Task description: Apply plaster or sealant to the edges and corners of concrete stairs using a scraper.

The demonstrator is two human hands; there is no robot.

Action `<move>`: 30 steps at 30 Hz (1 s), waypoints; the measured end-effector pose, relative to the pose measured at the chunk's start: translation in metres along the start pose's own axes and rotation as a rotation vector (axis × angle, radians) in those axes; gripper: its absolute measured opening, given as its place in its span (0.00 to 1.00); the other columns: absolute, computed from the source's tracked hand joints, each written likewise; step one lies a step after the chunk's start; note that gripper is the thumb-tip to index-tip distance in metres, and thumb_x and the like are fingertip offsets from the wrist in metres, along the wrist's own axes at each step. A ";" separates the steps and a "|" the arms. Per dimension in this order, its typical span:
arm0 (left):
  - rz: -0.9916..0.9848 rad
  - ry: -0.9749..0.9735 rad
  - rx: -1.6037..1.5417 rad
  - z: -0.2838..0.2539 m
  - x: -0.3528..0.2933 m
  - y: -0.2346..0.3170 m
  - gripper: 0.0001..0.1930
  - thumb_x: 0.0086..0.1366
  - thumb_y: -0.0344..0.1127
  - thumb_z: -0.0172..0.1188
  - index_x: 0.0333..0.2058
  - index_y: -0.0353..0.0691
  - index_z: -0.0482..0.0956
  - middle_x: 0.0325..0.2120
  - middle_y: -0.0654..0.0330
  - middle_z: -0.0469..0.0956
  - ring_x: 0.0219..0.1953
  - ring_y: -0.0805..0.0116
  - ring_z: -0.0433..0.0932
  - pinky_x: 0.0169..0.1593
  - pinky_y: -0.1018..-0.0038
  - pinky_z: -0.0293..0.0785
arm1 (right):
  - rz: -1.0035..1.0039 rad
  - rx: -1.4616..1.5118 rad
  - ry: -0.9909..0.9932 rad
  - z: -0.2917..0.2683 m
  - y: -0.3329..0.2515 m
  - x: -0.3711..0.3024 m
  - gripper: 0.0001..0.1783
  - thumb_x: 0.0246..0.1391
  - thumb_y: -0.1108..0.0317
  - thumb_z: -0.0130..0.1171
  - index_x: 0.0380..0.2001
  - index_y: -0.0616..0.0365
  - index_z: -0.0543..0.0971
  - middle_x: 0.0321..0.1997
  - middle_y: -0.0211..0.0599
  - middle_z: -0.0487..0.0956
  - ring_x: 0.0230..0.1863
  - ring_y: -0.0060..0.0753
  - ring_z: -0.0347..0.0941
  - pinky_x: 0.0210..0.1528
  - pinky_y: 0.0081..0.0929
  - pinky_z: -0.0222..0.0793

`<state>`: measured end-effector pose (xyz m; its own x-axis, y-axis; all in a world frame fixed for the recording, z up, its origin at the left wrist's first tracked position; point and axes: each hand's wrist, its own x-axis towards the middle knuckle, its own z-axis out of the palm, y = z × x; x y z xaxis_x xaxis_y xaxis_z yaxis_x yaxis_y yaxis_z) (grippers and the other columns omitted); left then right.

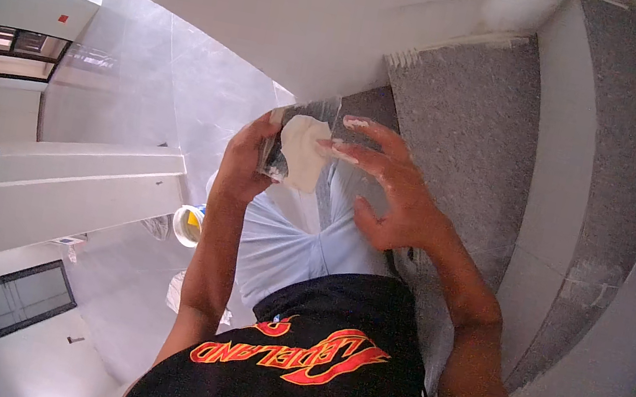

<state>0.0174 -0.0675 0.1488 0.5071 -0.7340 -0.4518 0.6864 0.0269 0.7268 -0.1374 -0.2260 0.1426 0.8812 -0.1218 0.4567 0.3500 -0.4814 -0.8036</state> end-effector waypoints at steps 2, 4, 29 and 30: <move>-0.012 -0.039 0.069 -0.007 0.000 -0.004 0.22 0.55 0.39 0.42 0.46 0.32 0.66 0.36 0.53 0.74 0.35 0.66 0.76 0.34 0.72 0.75 | 0.014 -0.011 -0.011 0.001 -0.005 0.002 0.35 0.27 0.78 0.50 0.49 0.54 0.66 0.55 0.50 0.60 0.59 0.50 0.54 0.59 0.43 0.48; -0.016 -0.026 0.036 -0.002 0.001 -0.007 0.22 0.55 0.38 0.42 0.46 0.31 0.66 0.36 0.53 0.73 0.35 0.66 0.76 0.34 0.72 0.75 | 0.031 -0.028 -0.012 0.000 -0.005 0.002 0.36 0.26 0.78 0.50 0.49 0.53 0.66 0.55 0.50 0.61 0.59 0.50 0.54 0.59 0.43 0.48; -0.017 0.007 0.176 -0.006 -0.002 0.002 0.18 0.54 0.34 0.42 0.42 0.32 0.67 0.32 0.57 0.72 0.32 0.71 0.72 0.35 0.75 0.70 | -0.009 -0.096 0.043 -0.007 0.019 0.010 0.29 0.25 0.80 0.43 0.41 0.56 0.68 0.50 0.41 0.67 0.59 0.48 0.51 0.61 0.48 0.38; -0.022 -0.007 0.183 -0.006 0.000 -0.001 0.18 0.54 0.34 0.42 0.42 0.32 0.67 0.32 0.57 0.72 0.32 0.71 0.72 0.35 0.75 0.70 | 0.006 -0.031 0.057 -0.006 0.023 0.008 0.27 0.26 0.82 0.41 0.38 0.56 0.68 0.48 0.41 0.69 0.58 0.49 0.52 0.61 0.48 0.39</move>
<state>0.0201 -0.0638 0.1449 0.4892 -0.7377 -0.4653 0.5905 -0.1125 0.7992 -0.1244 -0.2434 0.1298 0.8632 -0.1736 0.4740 0.3342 -0.5072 -0.7944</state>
